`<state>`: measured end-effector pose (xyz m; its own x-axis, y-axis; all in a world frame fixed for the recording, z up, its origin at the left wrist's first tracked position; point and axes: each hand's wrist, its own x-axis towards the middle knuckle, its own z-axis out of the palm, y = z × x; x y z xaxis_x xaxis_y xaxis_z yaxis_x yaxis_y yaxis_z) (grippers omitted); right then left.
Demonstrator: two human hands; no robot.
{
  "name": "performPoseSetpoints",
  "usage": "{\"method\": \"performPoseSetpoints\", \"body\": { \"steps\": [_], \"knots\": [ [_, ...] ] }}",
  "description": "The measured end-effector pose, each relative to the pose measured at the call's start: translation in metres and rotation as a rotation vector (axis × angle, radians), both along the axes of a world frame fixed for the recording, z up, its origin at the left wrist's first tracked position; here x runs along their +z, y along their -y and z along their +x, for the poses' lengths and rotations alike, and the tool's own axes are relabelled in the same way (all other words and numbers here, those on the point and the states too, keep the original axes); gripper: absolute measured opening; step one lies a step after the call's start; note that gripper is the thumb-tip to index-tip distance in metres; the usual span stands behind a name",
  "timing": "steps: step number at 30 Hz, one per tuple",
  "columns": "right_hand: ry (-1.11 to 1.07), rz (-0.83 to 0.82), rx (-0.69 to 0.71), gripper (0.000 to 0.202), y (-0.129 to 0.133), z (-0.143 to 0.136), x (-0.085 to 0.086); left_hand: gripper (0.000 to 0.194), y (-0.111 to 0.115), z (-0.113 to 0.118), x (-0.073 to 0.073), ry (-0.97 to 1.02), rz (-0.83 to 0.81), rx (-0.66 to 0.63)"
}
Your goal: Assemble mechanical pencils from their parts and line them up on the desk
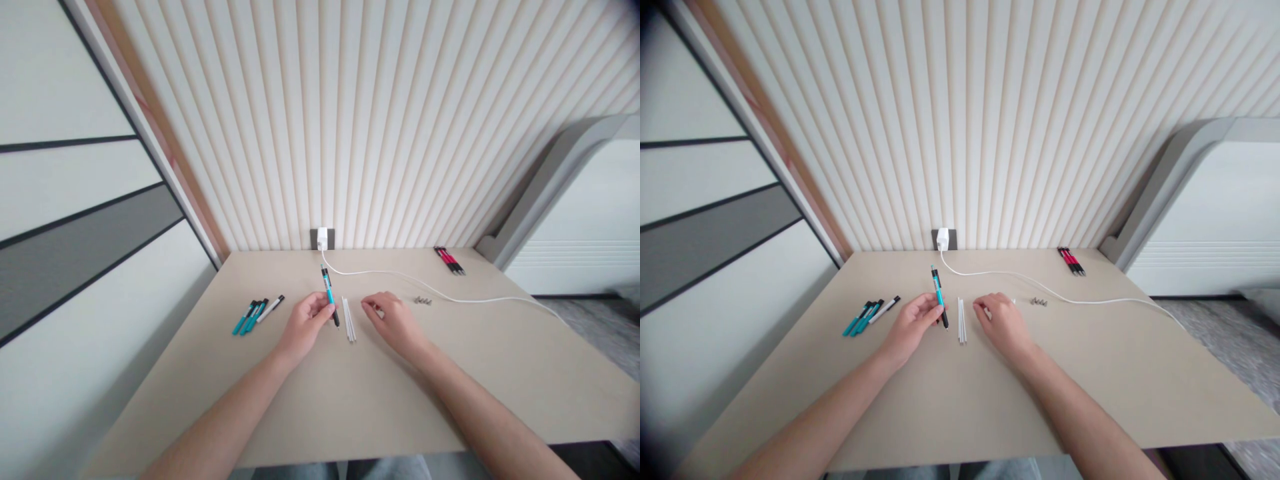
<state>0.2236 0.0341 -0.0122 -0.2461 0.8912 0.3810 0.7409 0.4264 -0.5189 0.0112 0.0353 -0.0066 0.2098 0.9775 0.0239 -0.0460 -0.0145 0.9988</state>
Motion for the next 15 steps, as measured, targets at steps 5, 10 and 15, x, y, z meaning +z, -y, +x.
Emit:
{"method": "performPoseSetpoints", "body": {
  "steps": [5, 10, 15],
  "knots": [
    [0.168, 0.074, -0.199, 0.021, -0.016, 0.031, 0.003, 0.04, -0.002, -0.002, -0.005, -0.013, 0.026, 0.046],
    [0.349, 0.018, -0.432, 0.025, -0.028, 0.073, 0.001, 0.071, 0.0, -0.004, -0.003, -0.045, 0.116, 0.157],
    [0.414, -0.134, -0.52, 0.027, -0.033, 0.108, -0.003, 0.055, 0.003, -0.006, 0.002, -0.231, 0.288, 0.126]
  ]
}}
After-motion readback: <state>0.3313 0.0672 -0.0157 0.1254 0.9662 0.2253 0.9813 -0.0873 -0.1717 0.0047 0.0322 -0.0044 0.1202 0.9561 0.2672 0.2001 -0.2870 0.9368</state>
